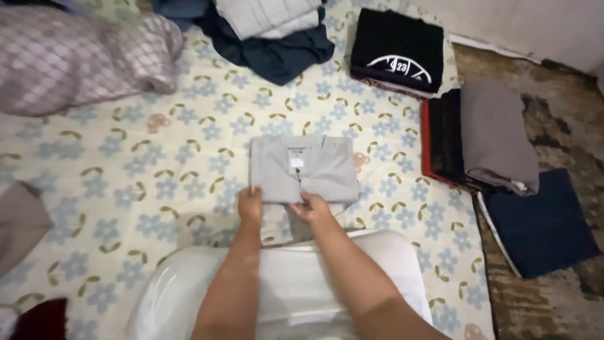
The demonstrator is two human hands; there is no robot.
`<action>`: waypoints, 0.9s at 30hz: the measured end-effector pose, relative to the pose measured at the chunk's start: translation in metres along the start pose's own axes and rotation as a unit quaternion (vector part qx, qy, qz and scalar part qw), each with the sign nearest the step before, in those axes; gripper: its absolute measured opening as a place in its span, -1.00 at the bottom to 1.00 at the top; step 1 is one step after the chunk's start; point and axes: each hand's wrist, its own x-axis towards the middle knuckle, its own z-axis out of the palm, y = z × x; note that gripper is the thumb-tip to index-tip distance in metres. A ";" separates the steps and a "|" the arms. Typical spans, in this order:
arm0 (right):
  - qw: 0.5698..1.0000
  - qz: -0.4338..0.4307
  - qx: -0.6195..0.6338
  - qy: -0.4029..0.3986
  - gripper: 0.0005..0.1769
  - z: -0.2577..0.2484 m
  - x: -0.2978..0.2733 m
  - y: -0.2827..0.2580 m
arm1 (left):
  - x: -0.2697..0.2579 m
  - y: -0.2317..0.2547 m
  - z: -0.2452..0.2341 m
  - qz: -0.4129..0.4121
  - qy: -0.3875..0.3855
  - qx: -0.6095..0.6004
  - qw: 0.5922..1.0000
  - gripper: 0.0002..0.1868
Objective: Folding various items of clothing including t-shirts and towels on a surface.
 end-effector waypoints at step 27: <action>0.667 -0.194 -0.714 0.088 -0.82 -0.014 -0.153 -0.186 | 0.005 -0.049 -0.023 0.098 -0.164 -0.075 0.979 -0.88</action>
